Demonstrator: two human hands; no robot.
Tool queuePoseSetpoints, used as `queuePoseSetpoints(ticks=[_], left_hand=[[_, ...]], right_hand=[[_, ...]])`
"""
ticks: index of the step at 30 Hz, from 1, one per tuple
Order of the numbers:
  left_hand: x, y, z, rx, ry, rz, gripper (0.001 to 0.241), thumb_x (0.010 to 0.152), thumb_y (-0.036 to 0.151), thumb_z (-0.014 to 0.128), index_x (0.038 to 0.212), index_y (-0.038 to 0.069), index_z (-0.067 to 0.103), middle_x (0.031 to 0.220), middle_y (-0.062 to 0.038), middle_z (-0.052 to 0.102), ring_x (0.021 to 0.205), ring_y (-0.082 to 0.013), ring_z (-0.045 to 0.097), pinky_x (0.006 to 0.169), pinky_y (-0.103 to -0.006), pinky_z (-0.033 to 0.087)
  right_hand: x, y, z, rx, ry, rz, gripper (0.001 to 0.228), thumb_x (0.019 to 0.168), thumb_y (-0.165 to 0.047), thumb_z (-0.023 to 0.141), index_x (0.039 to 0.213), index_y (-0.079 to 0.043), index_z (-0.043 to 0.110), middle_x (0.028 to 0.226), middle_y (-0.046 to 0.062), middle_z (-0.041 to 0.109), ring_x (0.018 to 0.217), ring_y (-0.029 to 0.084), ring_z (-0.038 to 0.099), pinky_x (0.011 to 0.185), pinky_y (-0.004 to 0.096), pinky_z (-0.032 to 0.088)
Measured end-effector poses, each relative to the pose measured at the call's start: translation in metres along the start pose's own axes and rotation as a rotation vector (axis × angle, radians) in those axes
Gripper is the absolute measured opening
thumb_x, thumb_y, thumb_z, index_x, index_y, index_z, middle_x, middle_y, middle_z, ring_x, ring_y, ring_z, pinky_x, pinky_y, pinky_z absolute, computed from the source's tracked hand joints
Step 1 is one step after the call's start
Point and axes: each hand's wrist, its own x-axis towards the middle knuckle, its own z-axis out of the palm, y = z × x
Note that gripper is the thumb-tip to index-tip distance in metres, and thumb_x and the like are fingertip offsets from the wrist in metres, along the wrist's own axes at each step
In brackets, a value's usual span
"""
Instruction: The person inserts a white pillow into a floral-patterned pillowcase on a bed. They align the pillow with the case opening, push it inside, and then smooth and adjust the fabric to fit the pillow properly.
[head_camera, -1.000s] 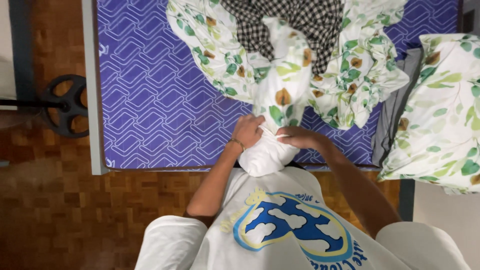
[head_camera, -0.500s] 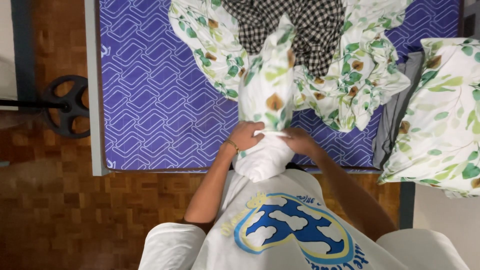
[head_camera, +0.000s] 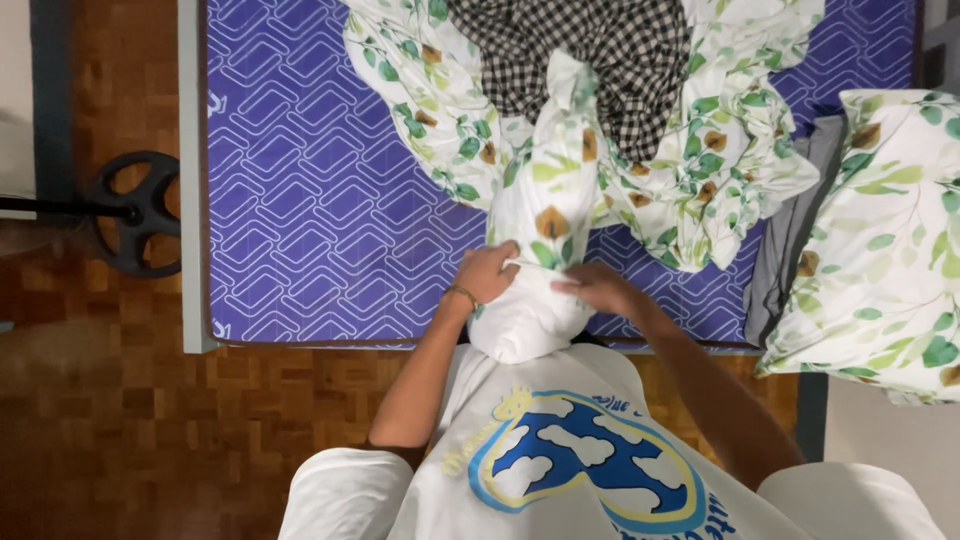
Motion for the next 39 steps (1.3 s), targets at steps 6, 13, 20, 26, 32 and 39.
queuePoseSetpoints(ticks=[6, 13, 20, 26, 32, 39], left_hand=[[-0.013, 0.016, 0.020, 0.057, 0.082, -0.031, 0.045, 0.096, 0.043, 0.049, 0.139, 0.030, 0.057, 0.126, -0.010, 0.073, 0.123, -0.0298, 0.066, 0.104, -0.0534, 0.042], [-0.019, 0.015, 0.009, -0.003, 0.004, 0.011, 0.049, 0.099, 0.044, 0.047, 0.140, 0.021, 0.060, 0.128, -0.015, 0.071, 0.123, -0.0367, 0.065, 0.105, -0.0540, 0.048], [-0.025, -0.011, 0.047, 0.040, 0.192, 0.049, 0.040, 0.102, 0.045, 0.044, 0.123, 0.021, 0.067, 0.112, -0.012, 0.075, 0.113, -0.0345, 0.067, 0.098, -0.0519, 0.051], [-0.032, 0.026, 0.017, -0.356, 0.231, -0.115, 0.037, 0.099, 0.038, 0.050, 0.126, 0.021, 0.068, 0.110, -0.019, 0.075, 0.112, -0.0443, 0.067, 0.099, -0.0539, 0.052], [-0.039, 0.105, -0.042, -0.033, 0.369, 0.083, 0.021, 0.093, 0.039, 0.057, 0.098, 0.020, 0.066, 0.076, -0.014, 0.072, 0.084, -0.0382, 0.074, 0.078, -0.0512, 0.057], [0.003, 0.120, -0.019, -0.027, 0.184, 0.076, 0.032, 0.093, 0.038, 0.058, 0.115, 0.016, 0.066, 0.090, -0.025, 0.074, 0.093, -0.0513, 0.072, 0.084, -0.0612, 0.057]], right_hand=[[0.024, 0.024, 0.004, 0.042, 0.020, -0.066, 0.067, 0.090, -0.060, 0.071, 0.123, -0.003, 0.075, 0.107, 0.022, 0.076, 0.108, 0.043, 0.069, 0.091, 0.052, 0.052], [0.020, 0.044, 0.028, -0.123, 0.087, -0.060, 0.040, 0.095, -0.047, 0.071, 0.116, -0.014, 0.078, 0.107, 0.014, 0.078, 0.107, 0.035, 0.072, 0.094, 0.047, 0.055], [0.032, 0.056, 0.036, -0.115, -0.121, 0.120, 0.082, 0.090, -0.081, 0.055, 0.144, -0.019, 0.062, 0.147, 0.010, 0.061, 0.140, 0.033, 0.052, 0.118, 0.048, 0.039], [0.041, 0.044, 0.039, -0.252, 0.000, -0.007, 0.050, 0.097, -0.050, 0.065, 0.133, -0.015, 0.060, 0.131, 0.018, 0.067, 0.126, 0.040, 0.062, 0.108, 0.051, 0.048], [0.041, 0.059, 0.030, 0.056, 0.222, -0.108, 0.031, 0.097, -0.034, 0.058, 0.125, -0.022, 0.065, 0.106, 0.014, 0.068, 0.099, 0.042, 0.068, 0.085, 0.054, 0.055], [0.006, 0.012, 0.004, -0.121, 0.277, -0.325, 0.053, 0.091, -0.020, 0.063, 0.140, -0.001, 0.053, 0.125, 0.034, 0.063, 0.117, 0.056, 0.059, 0.097, 0.065, 0.048]])
